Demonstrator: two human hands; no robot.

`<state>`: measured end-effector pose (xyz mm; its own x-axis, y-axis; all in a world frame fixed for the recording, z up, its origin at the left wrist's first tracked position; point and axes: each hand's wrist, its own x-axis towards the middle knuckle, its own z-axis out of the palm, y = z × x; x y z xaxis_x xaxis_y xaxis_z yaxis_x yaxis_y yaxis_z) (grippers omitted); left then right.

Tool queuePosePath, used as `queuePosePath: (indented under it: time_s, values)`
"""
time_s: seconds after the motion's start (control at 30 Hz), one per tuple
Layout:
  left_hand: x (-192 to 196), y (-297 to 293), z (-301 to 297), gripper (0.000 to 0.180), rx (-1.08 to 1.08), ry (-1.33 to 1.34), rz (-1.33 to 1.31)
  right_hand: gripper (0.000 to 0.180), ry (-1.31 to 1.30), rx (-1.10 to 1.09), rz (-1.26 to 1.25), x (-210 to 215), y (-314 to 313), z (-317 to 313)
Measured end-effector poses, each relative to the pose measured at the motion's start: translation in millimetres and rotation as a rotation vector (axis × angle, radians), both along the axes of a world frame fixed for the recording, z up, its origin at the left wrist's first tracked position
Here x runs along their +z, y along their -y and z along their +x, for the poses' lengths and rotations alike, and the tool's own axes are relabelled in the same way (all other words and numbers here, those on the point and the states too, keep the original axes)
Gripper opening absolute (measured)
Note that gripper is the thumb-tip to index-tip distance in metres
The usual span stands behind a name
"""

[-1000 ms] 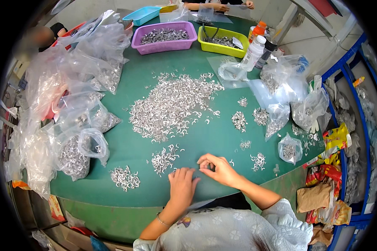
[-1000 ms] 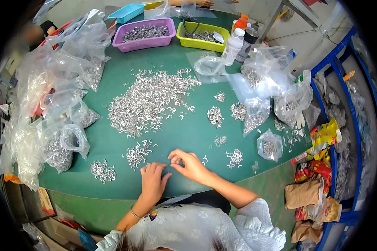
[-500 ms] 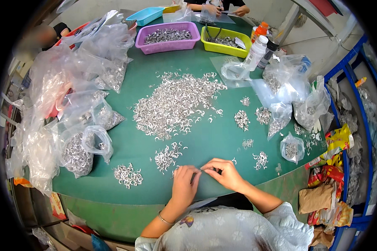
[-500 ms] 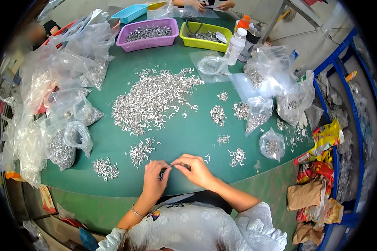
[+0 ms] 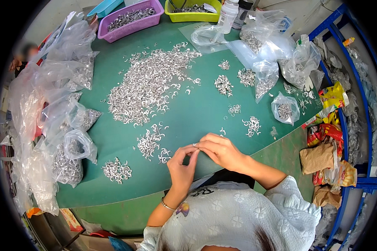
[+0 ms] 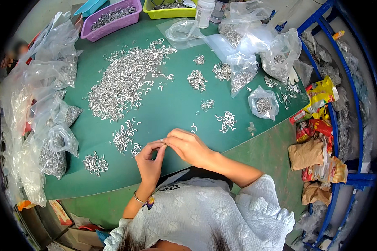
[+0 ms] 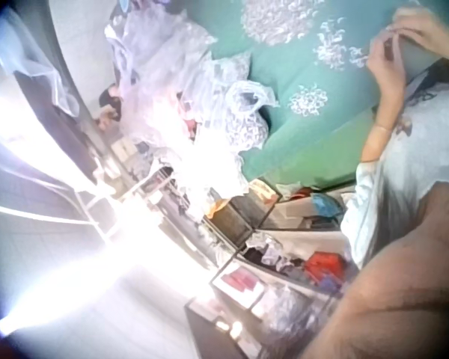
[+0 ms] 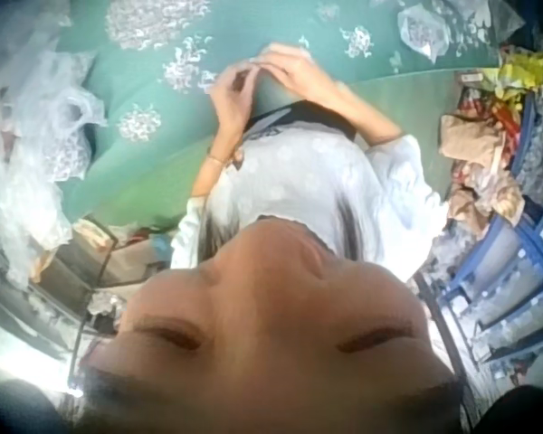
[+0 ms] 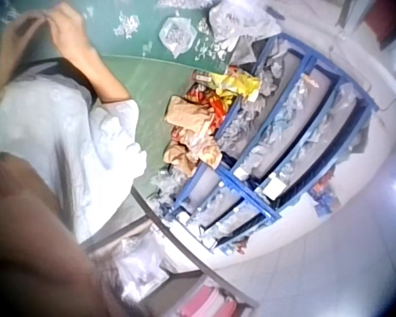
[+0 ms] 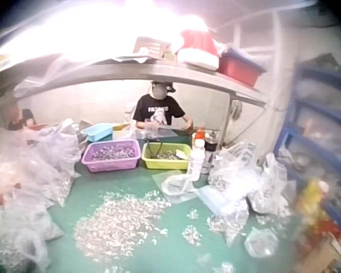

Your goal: The person sorts small metal crescent-shaped components on a workbench, picking them up by hand and placing them into different piles or bags.

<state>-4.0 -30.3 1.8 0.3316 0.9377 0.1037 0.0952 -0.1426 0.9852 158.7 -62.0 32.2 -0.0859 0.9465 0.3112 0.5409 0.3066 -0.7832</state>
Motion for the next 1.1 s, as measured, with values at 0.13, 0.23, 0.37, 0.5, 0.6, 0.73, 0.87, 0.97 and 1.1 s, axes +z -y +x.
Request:
queuePosePath:
  time_s: [0.13, 0.23, 0.37, 0.5, 0.6, 0.73, 0.87, 0.97, 1.1]
  values:
    - [-4, 2, 5, 0.007, -0.037, 0.125, -0.204, 0.015, 0.191, -0.009, 0.075, -1, 1, 5]
    - [0, 0, 8, 0.015, -0.064, 0.294, -0.428, 0.015, 0.304, -0.013, 0.124, 1, 1, 7]
    - [-1, -8, 5, 0.022, -0.154, 0.433, -0.635, 0.014, 0.338, 0.045, 0.108, 0, 2, 19]
    - [6, -7, 7, 0.025, -0.194, 0.44, -0.661, 0.014, 0.287, 0.032, 0.042, -7, 1, 26]
    - [6, -8, 7, 0.028, -0.251, 0.417, -0.622, 0.011, 0.138, -0.005, -0.045, -3, 2, 28]
    - [8, -8, 4, 0.027, -0.265, 0.398, -0.565, 0.006, 0.005, -0.144, -0.125, -1, -11, 42]
    - [14, -7, -9, 0.025, -0.254, 0.191, -0.349, 0.009, 0.178, -0.479, -0.041, 0, -70, 112]
    - [20, -8, -21, 0.024, -0.218, -0.022, -0.13, 0.008, 0.324, -0.57, 0.033, -13, -125, 165]
    - [14, -5, -41, 0.024, -0.021, -0.198, 0.082, 0.014, 0.356, -0.57, -0.031, -27, -150, 189]
